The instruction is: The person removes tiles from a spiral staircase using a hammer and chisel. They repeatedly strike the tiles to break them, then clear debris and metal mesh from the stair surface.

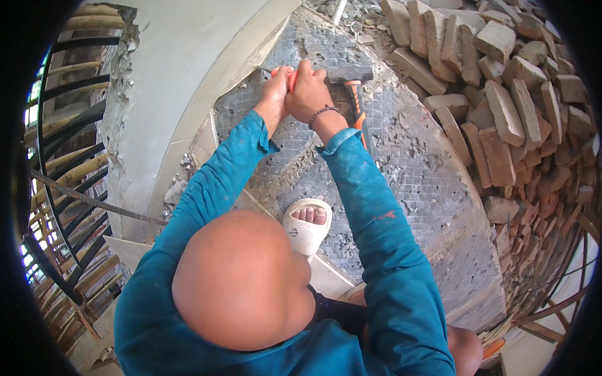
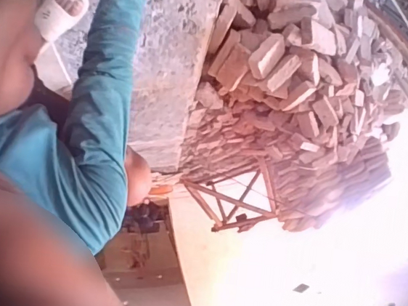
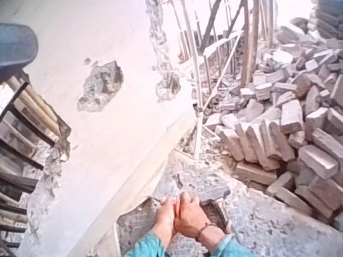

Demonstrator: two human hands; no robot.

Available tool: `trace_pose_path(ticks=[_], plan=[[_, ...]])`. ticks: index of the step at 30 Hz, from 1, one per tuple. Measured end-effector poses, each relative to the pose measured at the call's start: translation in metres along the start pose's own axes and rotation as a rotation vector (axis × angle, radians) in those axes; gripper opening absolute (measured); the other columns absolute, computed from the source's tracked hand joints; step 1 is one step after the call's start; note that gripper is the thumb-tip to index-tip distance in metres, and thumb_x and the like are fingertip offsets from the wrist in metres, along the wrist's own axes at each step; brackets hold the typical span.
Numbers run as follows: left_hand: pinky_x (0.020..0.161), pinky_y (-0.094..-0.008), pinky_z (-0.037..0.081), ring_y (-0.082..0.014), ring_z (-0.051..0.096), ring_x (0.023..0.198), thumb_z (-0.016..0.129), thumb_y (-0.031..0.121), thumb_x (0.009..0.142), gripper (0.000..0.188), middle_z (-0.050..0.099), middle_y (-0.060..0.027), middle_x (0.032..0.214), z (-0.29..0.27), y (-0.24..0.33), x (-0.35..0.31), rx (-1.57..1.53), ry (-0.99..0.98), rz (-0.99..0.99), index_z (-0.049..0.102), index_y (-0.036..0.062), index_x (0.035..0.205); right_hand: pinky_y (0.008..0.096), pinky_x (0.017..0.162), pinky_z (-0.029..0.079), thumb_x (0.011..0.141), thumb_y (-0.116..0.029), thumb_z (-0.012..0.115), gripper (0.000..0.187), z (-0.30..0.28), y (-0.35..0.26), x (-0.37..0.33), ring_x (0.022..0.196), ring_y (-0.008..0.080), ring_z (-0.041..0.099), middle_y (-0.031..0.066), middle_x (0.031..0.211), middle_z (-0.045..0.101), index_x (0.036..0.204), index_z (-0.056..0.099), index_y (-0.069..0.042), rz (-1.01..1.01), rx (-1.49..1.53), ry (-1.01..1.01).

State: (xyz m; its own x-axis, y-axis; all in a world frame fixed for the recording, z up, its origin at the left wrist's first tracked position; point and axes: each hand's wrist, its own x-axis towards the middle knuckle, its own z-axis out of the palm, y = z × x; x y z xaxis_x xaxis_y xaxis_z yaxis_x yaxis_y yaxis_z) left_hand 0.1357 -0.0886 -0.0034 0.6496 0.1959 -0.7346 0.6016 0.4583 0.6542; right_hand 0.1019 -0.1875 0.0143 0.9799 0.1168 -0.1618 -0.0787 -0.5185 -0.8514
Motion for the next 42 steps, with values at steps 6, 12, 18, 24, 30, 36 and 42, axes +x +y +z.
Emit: trace_pose_path(ticks=[6,12,18,24,30,36,42], plan=[[0.078,-0.0378,0.057,-0.0242,0.067,0.085,0.05,0.016,0.092,0.014,0.067,-0.0123,0.094,-0.053,-0.019,-0.021,-0.031,0.008,-0.049,0.058,0.0042,0.095,0.0547,0.085,0.048,0.087,-0.02,0.059,0.042,0.013,-0.017,-0.035,0.095,0.0542,0.054,0.0376,0.106,0.049,0.12,0.041,-0.001,-0.031,0.025,-0.06],[0.077,-0.0317,0.055,-0.0172,0.066,0.083,0.064,0.019,0.092,0.015,0.067,-0.0072,0.09,-0.059,-0.012,-0.025,0.104,-0.211,0.051,0.06,0.0048,0.096,0.0518,0.083,0.048,0.075,-0.007,0.066,0.05,0.039,-0.019,-0.062,0.094,0.0485,0.051,0.0311,0.102,0.049,0.118,0.043,0.002,-0.167,0.039,0.378],[0.075,-0.0341,0.056,-0.0189,0.066,0.083,0.064,0.017,0.092,0.015,0.067,-0.0097,0.094,-0.014,0.001,0.004,0.018,-0.252,-0.005,0.059,0.0039,0.097,0.0492,0.09,0.046,0.076,-0.008,0.065,0.055,0.018,0.001,-0.015,0.101,0.0474,0.05,0.0316,0.11,0.049,0.124,0.04,-0.002,-0.002,-0.009,0.331],[0.073,-0.0377,0.056,-0.0211,0.065,0.079,0.063,0.019,0.093,0.017,0.066,-0.0108,0.09,-0.007,0.003,0.004,0.032,-0.168,0.01,0.059,0.0023,0.095,0.0501,0.091,0.045,0.076,-0.009,0.064,0.054,0.008,0.0,-0.005,0.102,0.0479,0.05,0.0304,0.107,0.051,0.124,0.04,-0.002,0.003,0.001,0.272],[0.065,-0.0345,0.054,-0.0178,0.062,0.071,0.06,0.013,0.092,0.014,0.063,-0.0092,0.084,-0.011,0.0,0.002,-0.017,-0.171,0.019,0.056,0.0003,0.092,0.0498,0.09,0.045,0.076,-0.008,0.064,0.053,0.021,0.002,-0.011,0.1,0.0466,0.05,0.03,0.108,0.051,0.122,0.04,-0.002,0.024,0.014,0.316],[0.068,-0.0354,0.055,-0.0186,0.064,0.074,0.06,0.015,0.093,0.014,0.065,-0.0092,0.084,-0.015,0.003,0.003,0.065,-0.154,0.053,0.057,0.0018,0.09,0.0511,0.086,0.048,0.076,-0.009,0.064,0.05,0.025,-0.001,-0.012,0.1,0.0487,0.051,0.0313,0.107,0.05,0.12,0.041,-0.002,-0.051,0.006,0.345],[0.064,-0.0347,0.053,-0.0177,0.061,0.069,0.059,0.013,0.089,0.011,0.063,-0.0083,0.081,0.0,0.01,0.004,0.006,-0.094,0.029,0.059,0.0016,0.087,0.0499,0.087,0.047,0.077,-0.009,0.062,0.047,0.013,-0.008,0.006,0.099,0.0476,0.052,0.0302,0.106,0.053,0.12,0.043,-0.001,0.02,-0.036,0.352]])
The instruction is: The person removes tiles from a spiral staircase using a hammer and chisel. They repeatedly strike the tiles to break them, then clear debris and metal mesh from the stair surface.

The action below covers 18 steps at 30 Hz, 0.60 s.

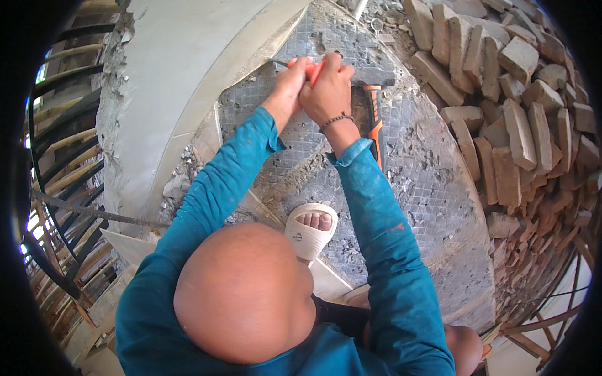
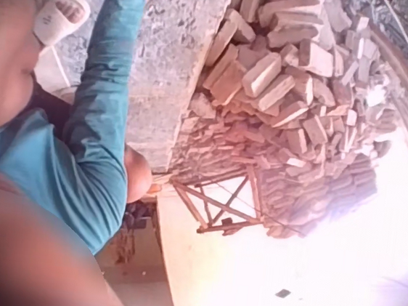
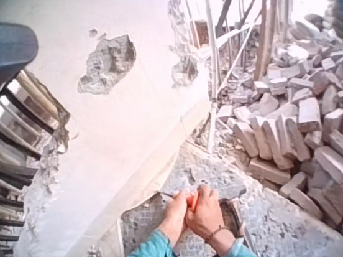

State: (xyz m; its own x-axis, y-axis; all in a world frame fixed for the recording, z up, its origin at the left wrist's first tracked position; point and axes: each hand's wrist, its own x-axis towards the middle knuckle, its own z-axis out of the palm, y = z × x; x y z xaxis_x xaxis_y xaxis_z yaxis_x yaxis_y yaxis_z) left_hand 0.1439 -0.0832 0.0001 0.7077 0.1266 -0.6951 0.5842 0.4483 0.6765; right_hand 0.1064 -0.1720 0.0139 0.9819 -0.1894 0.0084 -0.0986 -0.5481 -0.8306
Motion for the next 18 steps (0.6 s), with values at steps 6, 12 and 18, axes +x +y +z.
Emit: trace_pose_path(ticks=[6,12,18], plan=[[0.077,-0.039,0.055,-0.023,0.064,0.089,0.061,0.021,0.088,0.028,0.063,-0.011,0.101,0.011,0.008,0.009,0.052,0.047,-0.037,0.058,-0.0003,0.105,0.052,0.089,0.049,0.079,-0.012,0.059,0.046,-0.02,-0.011,0.035,0.101,0.053,0.056,0.0365,0.103,0.057,0.12,0.044,0.001,0.026,-0.071,-0.224],[0.08,-0.0407,0.056,-0.0254,0.066,0.09,0.057,0.019,0.087,0.026,0.064,-0.0129,0.102,0.009,0.0,0.016,-0.039,0.058,0.015,0.06,-0.0007,0.103,0.0504,0.093,0.05,0.086,-0.019,0.057,0.046,-0.03,-0.014,0.035,0.104,0.0533,0.058,0.0382,0.115,0.052,0.127,0.044,-0.002,-0.024,-0.104,-0.378],[0.067,-0.038,0.051,-0.0173,0.058,0.072,0.055,0.018,0.088,0.01,0.058,-0.0049,0.084,-0.007,-0.013,0.007,-0.024,-0.057,0.008,0.054,0.0081,0.091,0.0522,0.091,0.051,0.088,-0.02,0.057,0.04,-0.027,-0.009,0.013,0.103,0.0551,0.058,0.0373,0.119,0.047,0.123,0.045,-0.006,0.014,-0.077,-0.415]])
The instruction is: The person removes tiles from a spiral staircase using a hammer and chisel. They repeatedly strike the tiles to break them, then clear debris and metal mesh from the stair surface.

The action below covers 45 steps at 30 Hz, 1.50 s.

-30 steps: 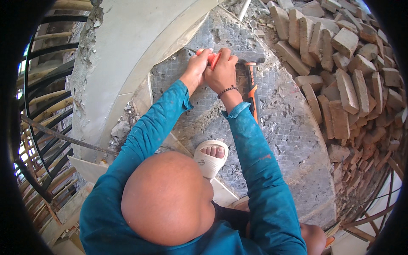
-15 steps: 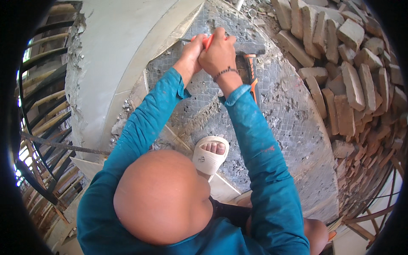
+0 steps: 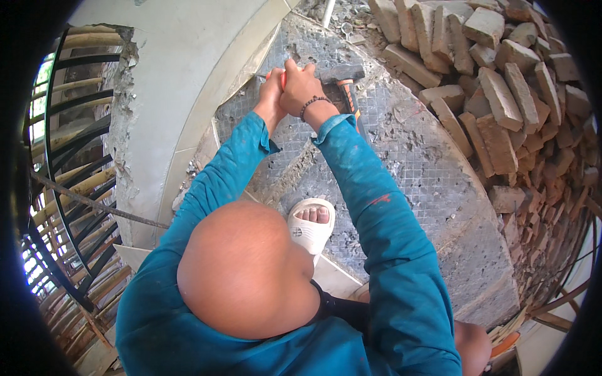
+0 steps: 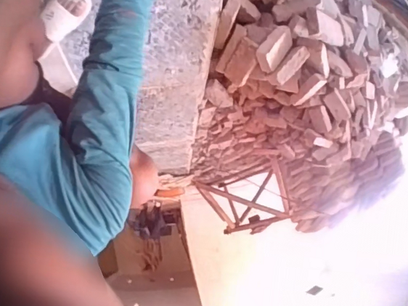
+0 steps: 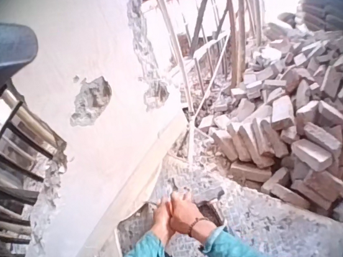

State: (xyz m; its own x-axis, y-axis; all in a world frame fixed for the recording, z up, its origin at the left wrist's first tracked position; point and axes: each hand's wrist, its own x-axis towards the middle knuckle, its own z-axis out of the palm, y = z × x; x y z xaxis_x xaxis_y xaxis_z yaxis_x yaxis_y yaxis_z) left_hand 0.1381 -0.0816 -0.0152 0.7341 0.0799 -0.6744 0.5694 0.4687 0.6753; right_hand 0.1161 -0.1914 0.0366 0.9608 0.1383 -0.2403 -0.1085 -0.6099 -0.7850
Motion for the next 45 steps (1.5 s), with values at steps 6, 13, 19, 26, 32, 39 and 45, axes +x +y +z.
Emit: trace_pose_path(ticks=[6,13,19,26,32,39,45], plan=[[0.066,-0.0352,0.052,-0.0161,0.059,0.071,0.058,0.022,0.091,0.014,0.058,-0.003,0.079,-0.033,-0.027,-0.053,-0.007,0.086,-0.032,0.054,0.0112,0.084,0.0547,0.085,0.05,0.085,-0.016,0.06,0.036,0.026,-0.006,-0.07,0.096,0.0549,0.057,0.034,0.109,0.049,0.118,0.047,-0.008,0.003,0.115,0.1],[0.072,-0.0334,0.055,-0.0165,0.063,0.077,0.063,0.024,0.091,0.016,0.064,-0.0055,0.088,-0.039,0.004,-0.042,-0.026,-0.211,-0.132,0.057,0.0086,0.092,0.0465,0.085,0.05,0.067,-0.017,0.079,0.062,0.038,0.001,-0.063,0.097,0.0426,0.053,0.0233,0.105,0.049,0.118,0.047,-0.004,-0.242,-0.028,0.42],[0.073,-0.0323,0.055,-0.0177,0.066,0.083,0.068,0.029,0.092,0.029,0.065,-0.0079,0.095,-0.029,0.025,-0.026,0.19,-0.134,-0.001,0.059,0.0038,0.102,0.0462,0.083,0.049,0.063,-0.024,0.082,0.066,0.031,-0.007,-0.033,0.097,0.0409,0.053,0.0236,0.101,0.053,0.114,0.047,-0.004,-0.083,0.08,0.291],[0.071,-0.0332,0.055,-0.0176,0.065,0.079,0.065,0.027,0.092,0.027,0.065,-0.0086,0.092,-0.032,0.015,-0.017,0.21,-0.109,0.02,0.06,0.001,0.1,0.0463,0.084,0.048,0.064,-0.022,0.082,0.064,0.041,-0.004,-0.031,0.097,0.04,0.053,0.0218,0.103,0.052,0.112,0.044,-0.002,-0.138,0.077,0.348],[0.07,-0.0326,0.053,-0.0158,0.064,0.079,0.061,0.029,0.093,0.027,0.065,-0.0079,0.093,-0.048,0.025,-0.011,0.341,-0.197,-0.01,0.061,0.0023,0.098,0.0504,0.08,0.049,0.068,-0.013,0.076,0.052,0.065,-0.014,-0.035,0.093,0.0457,0.056,0.0256,0.107,0.047,0.109,0.046,-0.002,-0.172,0.074,0.51],[0.068,-0.0303,0.053,-0.0143,0.063,0.077,0.064,0.031,0.093,0.032,0.065,-0.0069,0.093,-0.038,0.035,-0.021,0.493,-0.338,0.079,0.06,0.0009,0.101,0.0481,0.084,0.047,0.069,-0.018,0.08,0.063,0.088,-0.031,-0.055,0.1,0.0418,0.05,0.0237,0.107,0.044,0.116,0.042,0.0,-0.09,-0.026,0.625],[0.068,-0.0275,0.052,-0.0125,0.063,0.075,0.064,0.026,0.092,0.027,0.066,-0.0055,0.082,0.084,0.033,-0.048,0.321,-0.624,0.186,0.062,-0.0004,0.092,0.047,0.091,0.042,0.067,-0.01,0.078,0.065,-0.028,-0.013,-0.066,0.105,0.0406,0.047,0.021,0.109,0.043,0.118,0.04,0.0,-0.173,-0.046,0.874]])
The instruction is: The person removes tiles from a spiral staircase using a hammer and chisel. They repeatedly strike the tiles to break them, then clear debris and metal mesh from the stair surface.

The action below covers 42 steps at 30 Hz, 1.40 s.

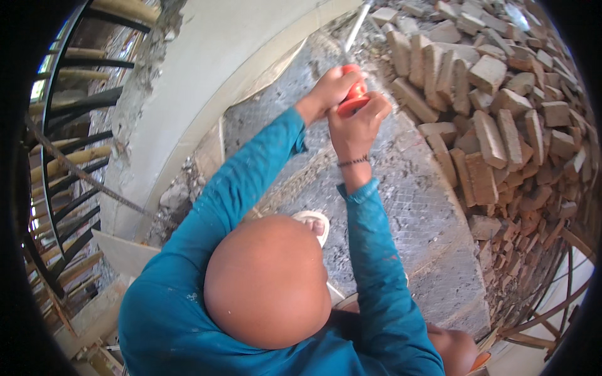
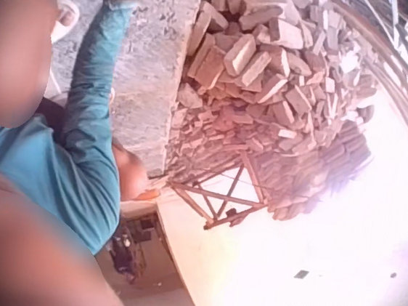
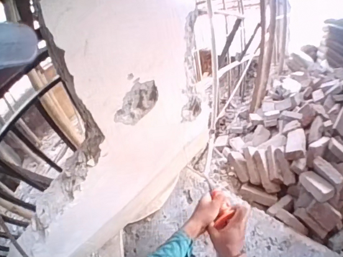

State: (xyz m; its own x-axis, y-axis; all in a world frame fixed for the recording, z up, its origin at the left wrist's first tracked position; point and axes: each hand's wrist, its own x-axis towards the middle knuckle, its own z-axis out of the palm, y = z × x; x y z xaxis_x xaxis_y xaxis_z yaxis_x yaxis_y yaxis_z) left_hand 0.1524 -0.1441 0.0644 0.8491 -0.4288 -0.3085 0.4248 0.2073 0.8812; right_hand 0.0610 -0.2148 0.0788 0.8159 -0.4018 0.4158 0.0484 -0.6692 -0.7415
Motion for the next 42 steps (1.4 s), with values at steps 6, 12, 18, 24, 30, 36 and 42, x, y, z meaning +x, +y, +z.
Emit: trace_pose_path(ticks=[6,12,18,24,30,36,42], plan=[[0.082,-0.0319,0.054,-0.0153,0.065,0.094,0.066,0.036,0.094,0.036,0.064,-0.0074,0.104,-0.007,-0.05,-0.082,-0.341,0.086,-0.361,0.058,0.0044,0.11,0.0444,0.09,0.047,0.066,-0.002,0.077,0.058,-0.044,0.017,-0.032,0.105,0.0403,0.05,0.0218,0.108,0.051,0.117,0.049,-0.004,-0.037,0.098,-0.4],[0.083,-0.0334,0.055,-0.0174,0.066,0.095,0.062,0.04,0.096,0.036,0.065,-0.0072,0.102,-0.043,-0.065,-0.141,-0.265,0.293,-0.481,0.061,0.0057,0.108,0.0428,0.092,0.048,0.065,-0.007,0.083,0.069,-0.034,0.001,-0.095,0.109,0.0383,0.052,0.0214,0.117,0.046,0.124,0.048,-0.001,-0.051,0.225,-0.622],[0.088,-0.0374,0.053,-0.0166,0.065,0.098,0.056,0.046,0.099,0.04,0.067,-0.0068,0.112,-0.05,-0.057,-0.143,-0.123,0.274,-0.501,0.064,0.0102,0.115,0.0419,0.09,0.05,0.069,-0.017,0.083,0.072,-0.032,0.001,-0.069,0.106,0.0368,0.055,0.0212,0.117,0.049,0.127,0.044,-0.001,0.17,0.232,-0.627],[0.089,-0.0423,0.054,-0.0201,0.063,0.1,0.051,0.029,0.098,0.018,0.065,-0.0061,0.106,-0.044,-0.054,-0.132,-0.544,0.259,-0.299,0.059,0.0147,0.105,0.0406,0.089,0.051,0.076,-0.029,0.083,0.077,-0.045,0.006,-0.051,0.105,0.0323,0.06,0.0211,0.118,0.054,0.135,0.044,-0.001,0.124,0.351,-0.732],[0.088,-0.0454,0.055,-0.0209,0.063,0.104,0.061,0.029,0.094,0.026,0.063,-0.0049,0.111,-0.096,-0.032,-0.107,-0.408,0.433,-0.193,0.057,0.015,0.115,0.0395,0.087,0.051,0.084,-0.023,0.076,0.047,-0.074,0.045,-0.035,0.099,0.0301,0.063,0.0176,0.112,0.062,0.122,0.057,-0.003,0.237,0.108,-0.526],[0.087,-0.043,0.055,-0.0212,0.064,0.101,0.065,0.032,0.093,0.025,0.064,-0.0049,0.11,-0.146,-0.035,-0.084,-0.481,0.358,-0.131,0.061,0.0144,0.11,0.04,0.086,0.051,0.084,-0.022,0.075,0.037,-0.091,0.086,-0.038,0.099,0.0308,0.063,0.0176,0.106,0.063,0.113,0.061,-0.002,0.166,0.042,-0.506],[0.089,-0.0412,0.053,-0.0193,0.064,0.098,0.063,0.026,0.095,0.019,0.063,-0.0042,0.107,-0.13,-0.061,-0.101,-0.496,0.439,-0.173,0.06,0.0124,0.107,0.0459,0.087,0.05,0.079,-0.032,0.08,0.06,-0.081,0.079,-0.055,0.102,0.0395,0.06,0.022,0.108,0.062,0.123,0.052,-0.003,0.256,-0.224,-0.618]])
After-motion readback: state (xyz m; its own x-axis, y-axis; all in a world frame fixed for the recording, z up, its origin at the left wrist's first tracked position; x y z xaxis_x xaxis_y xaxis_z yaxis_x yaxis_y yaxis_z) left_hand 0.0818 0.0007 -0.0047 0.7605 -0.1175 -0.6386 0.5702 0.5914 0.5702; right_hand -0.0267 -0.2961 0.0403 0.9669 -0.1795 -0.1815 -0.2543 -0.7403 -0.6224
